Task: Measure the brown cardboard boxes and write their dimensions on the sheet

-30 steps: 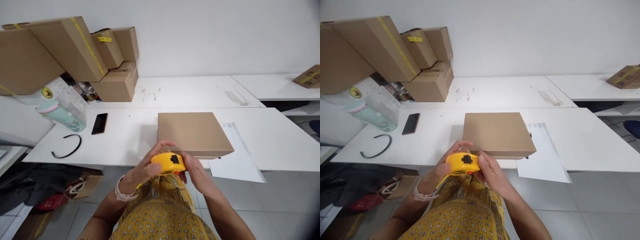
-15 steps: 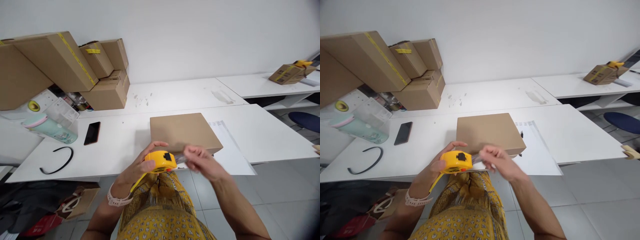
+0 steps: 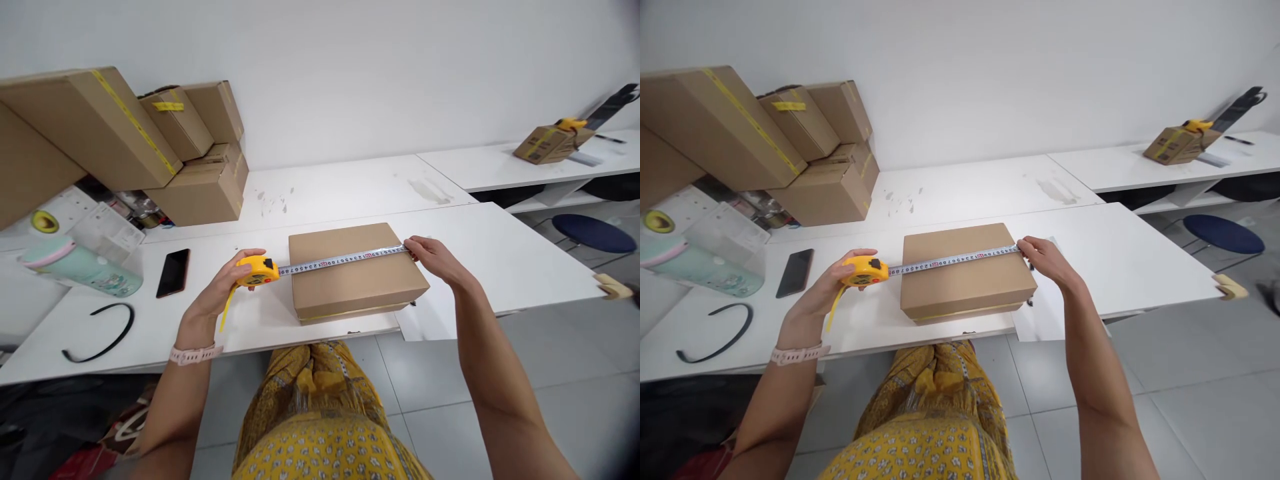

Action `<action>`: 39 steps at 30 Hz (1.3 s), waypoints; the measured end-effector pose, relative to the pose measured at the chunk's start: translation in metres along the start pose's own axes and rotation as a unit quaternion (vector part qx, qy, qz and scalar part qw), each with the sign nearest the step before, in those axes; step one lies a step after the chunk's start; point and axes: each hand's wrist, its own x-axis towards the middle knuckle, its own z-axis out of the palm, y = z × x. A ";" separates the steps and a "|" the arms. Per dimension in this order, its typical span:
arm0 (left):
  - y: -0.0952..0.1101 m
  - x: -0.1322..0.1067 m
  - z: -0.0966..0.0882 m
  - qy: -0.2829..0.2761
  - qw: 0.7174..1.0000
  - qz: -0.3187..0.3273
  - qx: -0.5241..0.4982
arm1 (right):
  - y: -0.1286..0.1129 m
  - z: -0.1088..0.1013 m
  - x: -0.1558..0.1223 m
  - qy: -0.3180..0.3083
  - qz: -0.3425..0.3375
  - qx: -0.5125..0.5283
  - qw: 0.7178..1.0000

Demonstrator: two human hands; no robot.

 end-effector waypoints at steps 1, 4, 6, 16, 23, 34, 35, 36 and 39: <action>-0.001 0.002 -0.001 -0.002 1.000 -0.001 0.000 | -0.001 0.001 -0.002 0.011 -0.003 -0.028 1.000; -0.004 0.008 -0.001 -0.014 1.000 -0.011 -0.012 | -0.005 0.005 -0.006 0.037 0.013 -0.083 0.996; -0.005 0.010 0.003 -0.026 0.999 -0.007 -0.019 | -0.006 0.007 -0.007 0.038 0.033 -0.091 0.995; -0.008 0.015 0.010 -0.067 0.997 0.018 -0.026 | -0.003 0.018 -0.011 -0.027 0.074 0.022 0.997; -0.010 0.015 0.008 -0.071 0.997 0.021 -0.030 | 0.000 0.021 -0.014 -0.025 0.093 0.063 0.993; -0.002 0.003 0.020 -0.041 0.998 0.043 -0.025 | -0.023 0.013 -0.010 0.033 0.089 -0.062 0.994; 0.002 -0.003 0.023 -0.038 0.998 0.049 -0.021 | -0.023 0.010 -0.010 0.043 0.082 -0.059 0.994; 0.007 -0.010 0.027 -0.042 0.997 0.055 -0.017 | -0.024 0.006 -0.010 0.058 0.070 -0.042 0.995; 0.020 -0.039 0.051 -0.133 0.990 0.037 -0.030 | -0.035 -0.007 -0.008 0.137 0.004 0.034 0.990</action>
